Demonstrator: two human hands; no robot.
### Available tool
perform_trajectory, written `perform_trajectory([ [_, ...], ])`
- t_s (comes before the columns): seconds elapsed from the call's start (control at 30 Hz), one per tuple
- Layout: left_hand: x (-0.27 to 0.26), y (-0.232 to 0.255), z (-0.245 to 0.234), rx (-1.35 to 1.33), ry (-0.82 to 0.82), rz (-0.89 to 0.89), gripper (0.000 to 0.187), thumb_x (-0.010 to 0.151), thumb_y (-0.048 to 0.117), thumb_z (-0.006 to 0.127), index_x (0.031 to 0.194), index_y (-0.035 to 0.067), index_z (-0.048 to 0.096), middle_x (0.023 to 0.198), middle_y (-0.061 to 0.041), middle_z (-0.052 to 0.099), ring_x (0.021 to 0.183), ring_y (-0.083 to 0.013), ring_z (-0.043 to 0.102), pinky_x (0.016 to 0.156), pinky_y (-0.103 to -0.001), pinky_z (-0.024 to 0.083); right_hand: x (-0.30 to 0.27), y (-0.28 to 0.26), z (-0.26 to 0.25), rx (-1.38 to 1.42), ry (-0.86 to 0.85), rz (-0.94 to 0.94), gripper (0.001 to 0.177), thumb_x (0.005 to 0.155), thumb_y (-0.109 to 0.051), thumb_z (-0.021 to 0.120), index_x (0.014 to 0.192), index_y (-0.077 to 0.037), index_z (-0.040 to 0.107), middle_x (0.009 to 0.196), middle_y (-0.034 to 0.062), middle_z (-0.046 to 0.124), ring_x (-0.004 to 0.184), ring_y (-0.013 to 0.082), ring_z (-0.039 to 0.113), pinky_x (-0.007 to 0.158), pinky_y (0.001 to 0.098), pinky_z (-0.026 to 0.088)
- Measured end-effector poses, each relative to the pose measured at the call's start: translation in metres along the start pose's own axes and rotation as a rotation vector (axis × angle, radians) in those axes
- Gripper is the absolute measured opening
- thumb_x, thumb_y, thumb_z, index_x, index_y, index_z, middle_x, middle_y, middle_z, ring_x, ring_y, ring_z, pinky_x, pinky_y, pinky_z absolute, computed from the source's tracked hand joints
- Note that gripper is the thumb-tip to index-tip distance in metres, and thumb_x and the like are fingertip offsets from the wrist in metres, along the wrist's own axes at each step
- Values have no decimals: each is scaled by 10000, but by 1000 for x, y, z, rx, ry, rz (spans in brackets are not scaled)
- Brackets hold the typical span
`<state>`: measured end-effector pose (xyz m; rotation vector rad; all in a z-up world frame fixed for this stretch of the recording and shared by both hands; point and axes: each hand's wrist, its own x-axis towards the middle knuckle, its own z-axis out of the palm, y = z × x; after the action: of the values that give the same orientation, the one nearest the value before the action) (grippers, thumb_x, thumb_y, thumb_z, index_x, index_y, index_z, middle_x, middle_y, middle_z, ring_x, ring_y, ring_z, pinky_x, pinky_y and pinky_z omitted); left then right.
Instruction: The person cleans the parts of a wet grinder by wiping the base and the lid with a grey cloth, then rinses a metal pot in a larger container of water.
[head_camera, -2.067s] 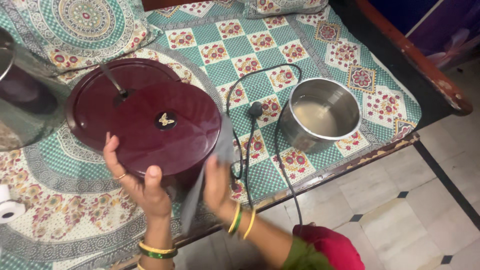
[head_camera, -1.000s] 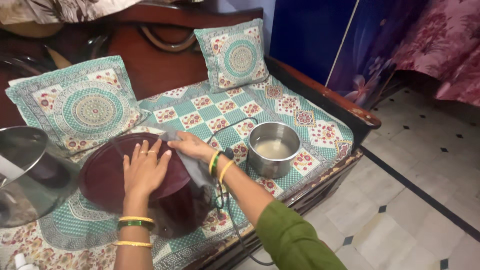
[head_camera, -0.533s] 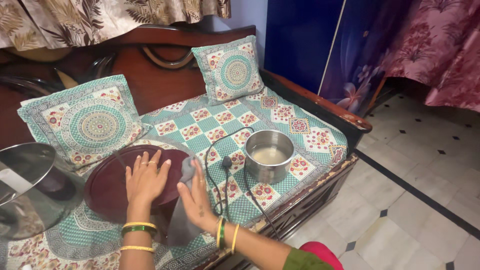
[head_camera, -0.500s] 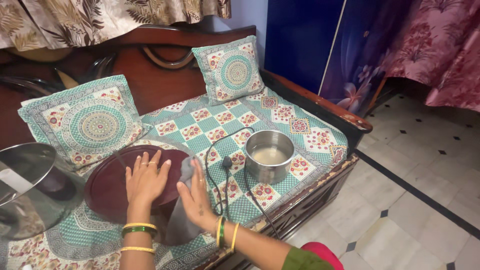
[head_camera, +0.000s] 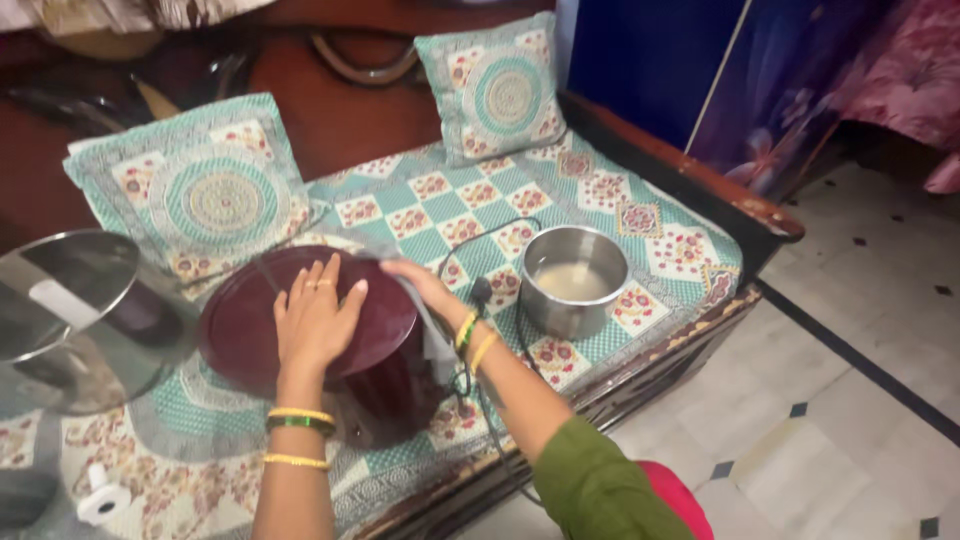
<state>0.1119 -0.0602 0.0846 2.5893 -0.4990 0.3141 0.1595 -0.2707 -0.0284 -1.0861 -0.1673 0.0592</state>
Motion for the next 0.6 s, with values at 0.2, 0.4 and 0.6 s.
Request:
perform_trajectory([
  [0.2,-6,7,-7,19,5,4,618,982,538,489,1488,185,526,1602,-148,393,1509,-319,295,1204,-564,176,-113,134,-3,-520,556,-195,703,1085,-490,292,1513,58,396,1628,184,366,1537,287,301,1245,341,207],
  [0.4,-9,8,-11,16,35,26,604,984,519,497,1479,175,540,1589,-164,413,1497,-328,312,1198,-563,183,-70,85,22,-545,437,-533,621,1141,-381,280,1500,110,404,1614,246,386,1526,303,329,1257,355,227],
  [0.6,-6,10,-10,19,30,33,596,982,503,507,1471,165,551,1577,-174,427,1492,-336,325,1188,-569,186,51,84,-65,87,103,-67,536,1107,-327,443,1501,37,449,1590,126,452,1452,183,429,1227,315,293],
])
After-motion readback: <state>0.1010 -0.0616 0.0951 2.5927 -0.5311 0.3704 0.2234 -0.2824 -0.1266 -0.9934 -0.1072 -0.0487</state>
